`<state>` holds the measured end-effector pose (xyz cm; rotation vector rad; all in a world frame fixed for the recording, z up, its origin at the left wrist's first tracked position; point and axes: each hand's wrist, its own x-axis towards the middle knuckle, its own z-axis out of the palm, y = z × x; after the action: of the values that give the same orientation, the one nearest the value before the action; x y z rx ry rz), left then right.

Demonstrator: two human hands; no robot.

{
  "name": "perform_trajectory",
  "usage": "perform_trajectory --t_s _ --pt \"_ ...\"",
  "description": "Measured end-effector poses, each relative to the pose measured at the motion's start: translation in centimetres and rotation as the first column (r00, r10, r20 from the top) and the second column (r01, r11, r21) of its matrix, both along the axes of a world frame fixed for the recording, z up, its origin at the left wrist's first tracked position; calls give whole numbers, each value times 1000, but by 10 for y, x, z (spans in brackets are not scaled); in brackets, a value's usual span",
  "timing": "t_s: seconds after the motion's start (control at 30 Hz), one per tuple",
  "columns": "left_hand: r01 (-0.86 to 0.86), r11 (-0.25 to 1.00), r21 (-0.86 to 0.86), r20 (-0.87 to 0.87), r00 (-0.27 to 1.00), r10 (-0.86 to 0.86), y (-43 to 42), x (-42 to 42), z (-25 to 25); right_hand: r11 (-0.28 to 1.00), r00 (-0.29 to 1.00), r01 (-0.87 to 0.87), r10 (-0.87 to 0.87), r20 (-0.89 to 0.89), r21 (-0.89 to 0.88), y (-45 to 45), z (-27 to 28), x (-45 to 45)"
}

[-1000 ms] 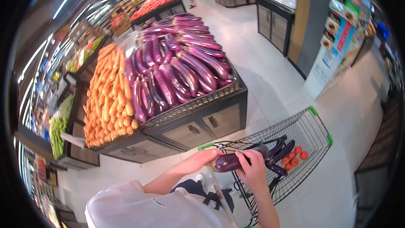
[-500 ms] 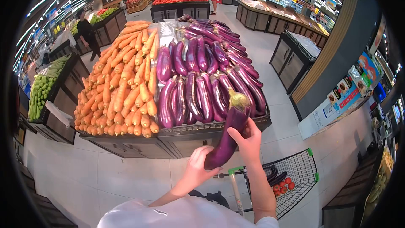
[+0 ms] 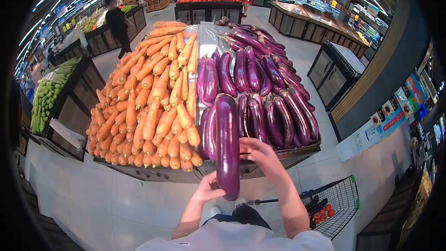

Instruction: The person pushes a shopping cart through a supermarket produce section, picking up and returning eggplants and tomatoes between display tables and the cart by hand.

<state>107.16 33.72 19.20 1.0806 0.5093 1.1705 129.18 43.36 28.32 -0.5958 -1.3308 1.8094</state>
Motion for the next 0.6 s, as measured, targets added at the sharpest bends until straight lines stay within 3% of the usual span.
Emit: perform_trajectory --t_s 0.13,0.2,0.3,0.33,0.4,0.5,0.53,0.6 --pt "133 990 -55 100 987 -127 30 -9 2 963 973 -229 223 -56 -142 27 -26 -16" --pt "121 991 -55 47 992 -119 44 -7 13 972 977 -206 197 -83 -115 45 -38 -25" --pt "230 971 -59 124 967 -221 79 -2 4 981 984 -154 141 -109 -119 77 -26 -23" --pt "219 965 -141 141 970 -200 91 -2 17 990 991 -105 96 -90 -93 89 -19 -22" --pt "-136 983 -122 -54 990 131 122 4 24 998 997 29 -33 -69 -60 124 -9 -20" --pt "-446 891 81 -287 846 449 186 20 54 982 986 162 -158 -47 95 192 0 -26" --pt "-493 849 190 -366 767 527 206 28 68 970 981 189 -180 -68 156 217 3 -31" --pt "-514 714 475 -582 425 694 249 36 84 926 969 234 -249 12 297 265 14 -43"
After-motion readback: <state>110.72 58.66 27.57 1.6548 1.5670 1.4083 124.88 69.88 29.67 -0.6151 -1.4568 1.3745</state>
